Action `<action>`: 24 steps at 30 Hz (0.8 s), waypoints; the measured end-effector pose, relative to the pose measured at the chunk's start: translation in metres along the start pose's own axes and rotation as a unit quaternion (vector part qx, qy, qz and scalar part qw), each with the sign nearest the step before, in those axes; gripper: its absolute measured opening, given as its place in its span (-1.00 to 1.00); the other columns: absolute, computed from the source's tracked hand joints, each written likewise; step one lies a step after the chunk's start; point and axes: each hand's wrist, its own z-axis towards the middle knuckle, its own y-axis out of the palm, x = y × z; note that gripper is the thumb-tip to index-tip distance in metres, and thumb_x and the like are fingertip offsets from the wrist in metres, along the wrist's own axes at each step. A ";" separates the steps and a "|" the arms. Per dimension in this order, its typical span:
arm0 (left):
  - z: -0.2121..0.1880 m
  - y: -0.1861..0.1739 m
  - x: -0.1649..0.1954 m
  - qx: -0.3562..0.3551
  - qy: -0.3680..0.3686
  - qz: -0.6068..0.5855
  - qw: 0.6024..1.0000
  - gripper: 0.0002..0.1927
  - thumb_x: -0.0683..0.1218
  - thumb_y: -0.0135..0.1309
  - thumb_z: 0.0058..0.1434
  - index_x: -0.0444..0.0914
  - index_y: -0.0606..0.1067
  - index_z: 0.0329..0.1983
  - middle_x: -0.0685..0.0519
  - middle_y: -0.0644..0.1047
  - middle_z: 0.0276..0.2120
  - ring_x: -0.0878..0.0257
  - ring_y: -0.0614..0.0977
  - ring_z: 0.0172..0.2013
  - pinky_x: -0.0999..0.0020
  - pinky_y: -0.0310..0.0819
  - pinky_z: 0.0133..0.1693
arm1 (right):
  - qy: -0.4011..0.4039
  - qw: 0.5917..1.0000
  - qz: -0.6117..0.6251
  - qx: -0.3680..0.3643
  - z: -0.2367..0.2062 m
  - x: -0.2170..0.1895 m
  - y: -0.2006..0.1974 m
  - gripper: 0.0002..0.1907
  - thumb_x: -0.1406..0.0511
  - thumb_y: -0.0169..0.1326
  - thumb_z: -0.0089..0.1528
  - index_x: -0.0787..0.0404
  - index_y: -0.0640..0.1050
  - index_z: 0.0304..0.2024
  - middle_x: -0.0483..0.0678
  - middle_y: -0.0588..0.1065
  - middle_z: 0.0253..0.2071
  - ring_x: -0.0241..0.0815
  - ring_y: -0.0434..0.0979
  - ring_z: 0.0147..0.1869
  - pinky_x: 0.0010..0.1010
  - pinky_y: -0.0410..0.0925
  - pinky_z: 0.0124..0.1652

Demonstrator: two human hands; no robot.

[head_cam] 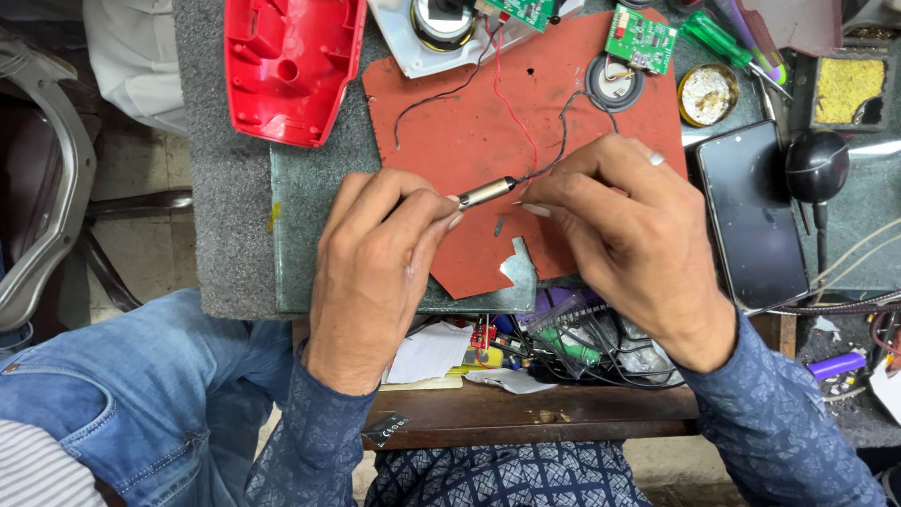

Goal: The person disassembles a neckband headphone by removing the earbud and opening the housing. They then insert a small wire into the internal cavity and reassemble the unit.

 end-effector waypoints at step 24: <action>0.003 -0.005 -0.008 -0.029 -0.024 -0.010 0.999 -0.83 -0.17 0.22 0.24 -0.29 0.56 -0.12 -0.01 0.47 -0.21 0.02 0.49 -0.14 0.12 0.42 -0.07 | -0.093 0.991 -0.078 -0.058 0.022 -0.006 0.016 -0.66 0.47 0.23 0.08 0.12 0.65 -0.09 -0.13 0.50 -0.18 -0.06 0.50 -0.13 -0.24 0.39 -0.19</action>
